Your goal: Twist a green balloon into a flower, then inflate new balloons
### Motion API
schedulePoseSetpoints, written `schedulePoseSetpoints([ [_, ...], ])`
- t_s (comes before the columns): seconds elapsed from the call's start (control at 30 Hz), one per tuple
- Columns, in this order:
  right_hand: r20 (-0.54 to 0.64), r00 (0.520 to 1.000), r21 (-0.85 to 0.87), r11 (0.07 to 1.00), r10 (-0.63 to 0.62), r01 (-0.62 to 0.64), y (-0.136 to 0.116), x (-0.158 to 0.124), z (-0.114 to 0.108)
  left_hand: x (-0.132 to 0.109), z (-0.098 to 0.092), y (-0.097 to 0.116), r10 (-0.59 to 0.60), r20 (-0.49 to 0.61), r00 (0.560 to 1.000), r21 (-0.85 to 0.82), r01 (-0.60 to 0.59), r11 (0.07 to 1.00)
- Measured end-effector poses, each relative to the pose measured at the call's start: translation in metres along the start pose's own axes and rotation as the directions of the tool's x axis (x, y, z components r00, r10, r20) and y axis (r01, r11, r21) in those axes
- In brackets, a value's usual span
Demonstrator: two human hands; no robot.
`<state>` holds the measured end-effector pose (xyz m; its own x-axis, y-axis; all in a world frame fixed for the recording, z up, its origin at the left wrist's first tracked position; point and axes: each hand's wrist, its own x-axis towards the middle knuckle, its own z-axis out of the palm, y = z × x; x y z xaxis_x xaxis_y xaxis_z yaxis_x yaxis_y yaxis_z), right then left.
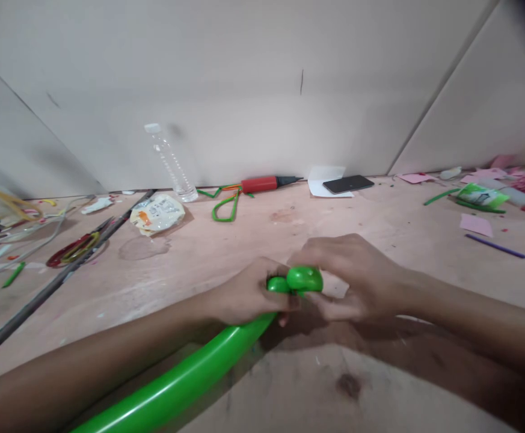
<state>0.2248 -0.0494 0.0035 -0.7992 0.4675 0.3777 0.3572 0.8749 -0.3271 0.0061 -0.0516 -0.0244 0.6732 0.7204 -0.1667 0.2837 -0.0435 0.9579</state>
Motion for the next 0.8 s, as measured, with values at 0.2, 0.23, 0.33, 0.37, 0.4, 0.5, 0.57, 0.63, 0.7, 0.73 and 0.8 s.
schedulePoseSetpoints([
  [0.2,0.092,0.762,0.696,0.506,0.641,-0.509,-0.001,0.011,0.024,-0.009,0.014,0.004,0.429,-0.266,0.863,0.861,0.012,0.509],
  [0.23,0.11,0.747,0.705,0.478,0.656,-0.523,-0.002,0.012,0.026,-0.009,0.015,0.003,0.46,-0.261,0.849,0.887,0.022,0.462],
  [0.33,0.025,0.804,0.587,0.642,0.594,-0.493,-0.002,0.01,0.025,-0.006,0.01,0.002,0.42,-0.302,0.856,0.807,-0.005,0.591],
  [0.37,-0.042,0.844,0.498,0.744,0.534,-0.446,-0.002,0.007,0.025,-0.005,0.008,0.002,0.364,-0.332,0.87,0.714,-0.02,0.699],
  [0.4,-0.113,0.888,0.396,0.84,0.446,-0.371,-0.002,0.004,0.024,-0.003,0.005,0.002,0.294,-0.355,0.888,0.589,-0.032,0.808],
  [0.5,-0.222,0.971,0.092,0.993,0.094,-0.075,0.002,-0.002,0.02,0.002,-0.003,0.0,0.1,-0.337,0.936,0.185,-0.038,0.982],
  [0.57,-0.17,0.983,-0.081,0.995,-0.065,0.052,0.004,-0.002,0.018,0.004,-0.005,-0.003,0.031,-0.282,0.959,-0.001,-0.033,0.999],
  [0.63,-0.084,0.993,-0.175,0.983,-0.079,0.063,0.006,0.0,0.016,0.005,-0.003,-0.005,-0.015,-0.157,0.988,-0.151,-0.009,0.988],
  [0.7,-0.085,0.996,-0.101,0.994,0.036,-0.045,0.008,0.002,0.016,0.004,0.001,-0.007,-0.037,-0.057,0.998,-0.203,0.025,0.979],
  [0.73,-0.115,0.984,-0.01,0.99,0.136,-0.138,0.009,0.003,0.017,0.003,0.003,-0.007,-0.047,-0.065,0.997,-0.171,0.035,0.985],
  [0.8,-0.144,0.927,0.194,0.928,0.347,-0.317,0.01,0.004,0.019,0.003,0.006,-0.007,-0.058,-0.182,0.982,-0.044,0.051,0.998],
])
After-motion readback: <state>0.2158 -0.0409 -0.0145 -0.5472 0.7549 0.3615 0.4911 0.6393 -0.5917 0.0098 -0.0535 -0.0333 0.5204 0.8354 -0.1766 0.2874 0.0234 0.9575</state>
